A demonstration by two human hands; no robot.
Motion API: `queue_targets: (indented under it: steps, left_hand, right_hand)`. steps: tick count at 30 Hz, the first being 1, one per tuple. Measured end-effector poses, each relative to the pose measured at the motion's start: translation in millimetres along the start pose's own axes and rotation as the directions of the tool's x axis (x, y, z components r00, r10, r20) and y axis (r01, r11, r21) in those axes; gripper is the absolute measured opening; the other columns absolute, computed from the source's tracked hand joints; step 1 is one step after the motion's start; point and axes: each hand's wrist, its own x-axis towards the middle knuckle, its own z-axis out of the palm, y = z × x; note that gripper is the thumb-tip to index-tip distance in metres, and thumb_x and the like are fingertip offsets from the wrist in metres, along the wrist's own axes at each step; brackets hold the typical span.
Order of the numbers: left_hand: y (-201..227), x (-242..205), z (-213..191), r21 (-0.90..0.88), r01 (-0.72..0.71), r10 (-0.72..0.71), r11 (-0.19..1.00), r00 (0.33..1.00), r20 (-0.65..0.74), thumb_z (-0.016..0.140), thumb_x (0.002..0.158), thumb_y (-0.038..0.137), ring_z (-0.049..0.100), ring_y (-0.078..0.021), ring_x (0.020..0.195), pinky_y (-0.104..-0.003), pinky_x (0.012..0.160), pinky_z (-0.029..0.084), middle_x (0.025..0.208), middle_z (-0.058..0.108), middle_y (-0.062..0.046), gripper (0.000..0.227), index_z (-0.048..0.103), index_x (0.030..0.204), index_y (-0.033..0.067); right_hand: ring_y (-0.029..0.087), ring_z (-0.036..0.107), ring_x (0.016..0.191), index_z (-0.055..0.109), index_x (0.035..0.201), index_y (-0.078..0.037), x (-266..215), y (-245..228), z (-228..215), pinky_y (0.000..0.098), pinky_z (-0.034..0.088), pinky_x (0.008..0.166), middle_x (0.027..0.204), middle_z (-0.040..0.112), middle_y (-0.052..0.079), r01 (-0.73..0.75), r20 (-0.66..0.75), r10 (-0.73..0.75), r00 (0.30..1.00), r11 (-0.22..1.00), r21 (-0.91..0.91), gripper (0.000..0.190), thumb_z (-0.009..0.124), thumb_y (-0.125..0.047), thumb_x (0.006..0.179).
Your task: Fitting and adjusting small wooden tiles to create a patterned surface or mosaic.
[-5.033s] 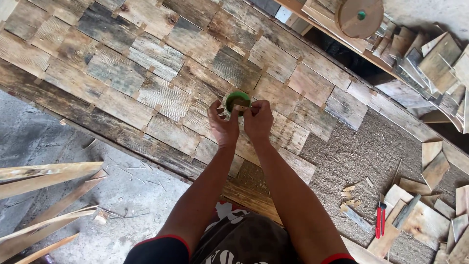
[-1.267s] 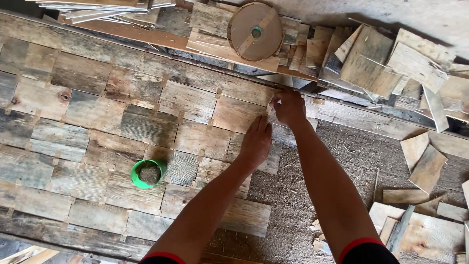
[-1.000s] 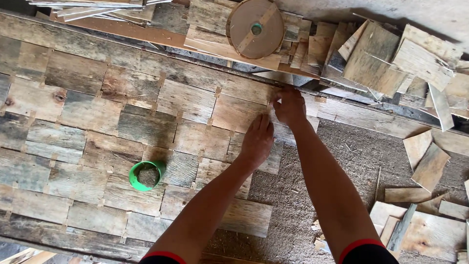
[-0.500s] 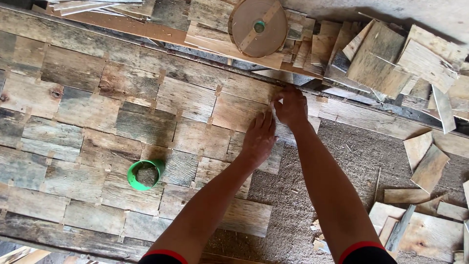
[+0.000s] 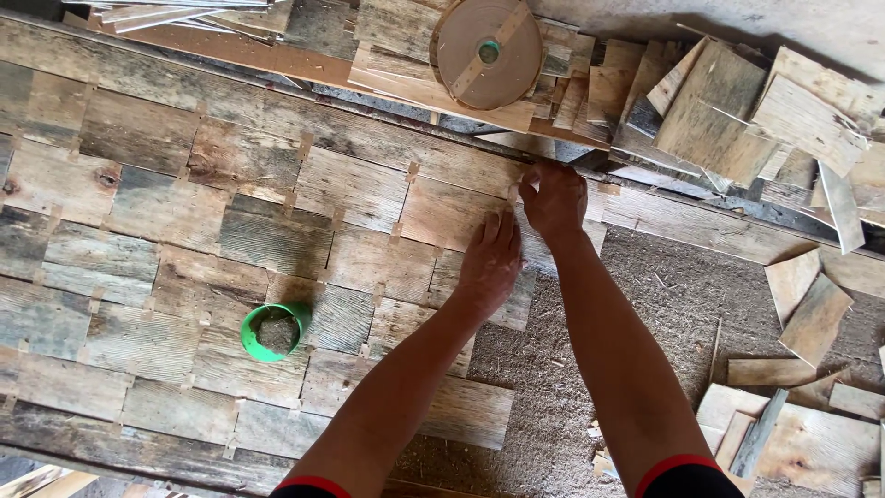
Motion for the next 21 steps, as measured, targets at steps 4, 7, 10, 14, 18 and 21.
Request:
queue_targets:
  steps: [4, 7, 10, 14, 18, 21]
  left_hand:
    - [-1, -3, 22, 0.004, -0.004, 0.004, 1.0, 0.998, -0.063, 0.07, 0.093, 0.039, 0.046, -0.0383, 0.134, -0.046, 0.116, 0.042, 0.149, 0.048, -0.028, 0.071, 0.053, 0.139, -0.0124]
    - [-1, -2, 22, -0.018, 0.003, -0.004, 1.0, 0.997, -0.071, 0.07, 0.093, 0.037, 0.047, -0.0389, 0.133, -0.046, 0.114, 0.044, 0.148, 0.048, -0.029, 0.068, 0.054, 0.137, -0.0123]
    - [-1, -4, 32, -0.039, 0.004, -0.007, 0.999, 0.996, -0.089, 0.071, 0.094, 0.037, 0.047, -0.0394, 0.133, -0.046, 0.115, 0.044, 0.148, 0.048, -0.029, 0.068, 0.054, 0.138, -0.0129]
    - [0, -3, 7, -0.06, 0.006, -0.01, 0.998, 0.998, -0.065, 0.072, 0.09, 0.039, 0.047, -0.0399, 0.133, -0.047, 0.114, 0.045, 0.147, 0.05, -0.029, 0.073, 0.054, 0.137, -0.014]
    - [-3, -4, -5, -0.218, 0.03, -0.052, 0.975, 0.994, -0.095, 0.071, 0.089, 0.031, 0.049, -0.0401, 0.131, -0.047, 0.113, 0.044, 0.146, 0.051, -0.028, 0.065, 0.056, 0.135, -0.012]
    - [-4, -8, 11, -0.38, 0.042, -0.126, 0.924, 0.972, -0.199, 0.065, 0.093, 0.013, 0.053, -0.0398, 0.133, -0.046, 0.118, 0.044, 0.146, 0.052, -0.027, 0.05, 0.054, 0.136, -0.009]
  right_hand:
    - [0.03, 0.065, 0.089, 0.073, 0.085, -0.009, -1, -17, -9, 0.0476, 0.051, 0.082, 0.09, 0.075, 0.007, -0.009, -0.027, 0.009, 1.0, 1.0, -0.007, 0.028, 0.087, -0.033, 0.081]
    - [0.03, 0.064, 0.092, 0.072, 0.083, -0.01, -1, -7, 0, 0.0475, 0.05, 0.085, 0.09, 0.074, 0.006, -0.033, -0.066, 0.035, 0.997, 0.999, 0.026, 0.026, 0.085, -0.033, 0.084]
    - [0.032, 0.062, 0.097, 0.071, 0.084, -0.009, -6, -22, -11, 0.0494, 0.047, 0.086, 0.093, 0.072, 0.008, 0.001, -0.114, -0.003, 0.993, 1.0, -0.019, 0.03, 0.086, -0.035, 0.081]
    - [0.035, 0.059, 0.101, 0.07, 0.089, -0.01, -8, -14, -1, 0.0517, 0.043, 0.087, 0.098, 0.068, 0.01, 0.046, -0.181, -0.074, 0.981, 0.987, -0.155, 0.026, 0.085, -0.031, 0.083]
    - [0.034, 0.061, 0.097, 0.067, 0.099, -0.009, -7, -9, 6, 0.0476, 0.046, 0.085, 0.101, 0.067, 0.011, 0.102, -0.374, -0.092, 0.923, 0.995, 0.007, 0.012, 0.073, -0.018, 0.095]
    - [0.026, 0.059, 0.086, 0.062, 0.098, -0.007, 2, 1, 26, 0.0389, 0.048, 0.077, 0.093, 0.063, 0.009, 0.173, -0.451, 0.009, 0.893, 0.917, 0.36, 0.014, 0.063, -0.018, 0.106]
